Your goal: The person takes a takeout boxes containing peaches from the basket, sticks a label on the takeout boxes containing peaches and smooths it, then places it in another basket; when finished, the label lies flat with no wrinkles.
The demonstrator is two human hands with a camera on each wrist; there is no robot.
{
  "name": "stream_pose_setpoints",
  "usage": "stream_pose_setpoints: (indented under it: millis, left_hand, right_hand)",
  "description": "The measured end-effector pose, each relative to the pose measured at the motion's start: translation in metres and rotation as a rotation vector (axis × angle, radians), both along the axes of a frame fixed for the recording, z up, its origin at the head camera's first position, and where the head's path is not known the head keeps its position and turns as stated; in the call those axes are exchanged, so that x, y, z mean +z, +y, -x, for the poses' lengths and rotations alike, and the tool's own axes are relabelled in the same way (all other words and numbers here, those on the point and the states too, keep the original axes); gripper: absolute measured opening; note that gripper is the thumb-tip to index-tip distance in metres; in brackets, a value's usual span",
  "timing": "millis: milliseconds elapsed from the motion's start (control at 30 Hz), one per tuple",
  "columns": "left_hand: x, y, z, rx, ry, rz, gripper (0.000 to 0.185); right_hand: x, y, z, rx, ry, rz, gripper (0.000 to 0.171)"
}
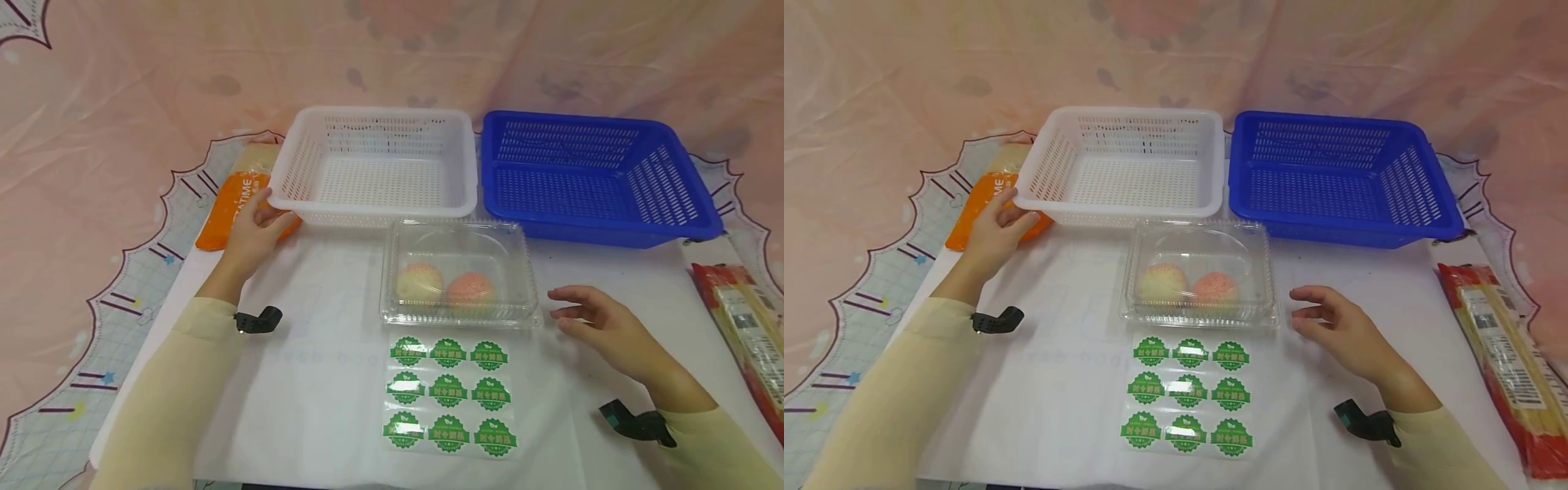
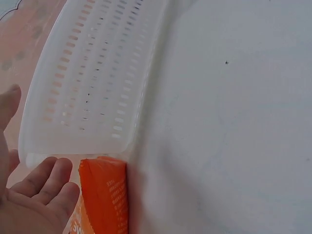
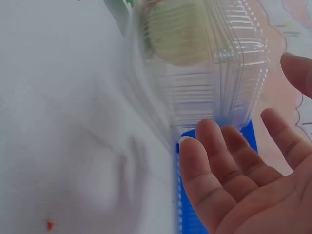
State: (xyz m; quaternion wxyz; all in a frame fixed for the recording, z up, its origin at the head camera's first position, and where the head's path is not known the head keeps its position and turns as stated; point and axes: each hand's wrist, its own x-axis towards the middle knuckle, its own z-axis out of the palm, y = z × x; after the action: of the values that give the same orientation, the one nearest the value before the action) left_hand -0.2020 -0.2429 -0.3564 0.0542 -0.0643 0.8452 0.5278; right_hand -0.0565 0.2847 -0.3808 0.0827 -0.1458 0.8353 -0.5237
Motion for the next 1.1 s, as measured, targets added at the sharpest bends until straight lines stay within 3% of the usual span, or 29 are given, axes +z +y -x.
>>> stream_pose_setpoints:
  millis: [333,600,767,1100]
  left_hand:
    - [0.003,-0.007,-0.025,-0.072,-0.021,0.081,0.088]
    - [-0.002,0.002,-0.056,-0.278,-0.066,0.122,0.067]
    - [-0.008,0.010,-0.070,-0.400,-0.090,0.147,0.063]
    - [-0.018,0.026,-0.088,-0.546,-0.102,0.148,0.054]
  right_hand:
    - [0.002,0.003,-0.009,0.052,-0.120,-0.072,0.037]
    - [0.000,0.002,-0.011,0.167,-0.151,0.032,0.035]
    - [-0.002,0.002,-0.011,0.206,-0.173,0.063,0.035]
    - [-0.004,-0.003,-0.010,0.327,-0.185,0.122,0.040]
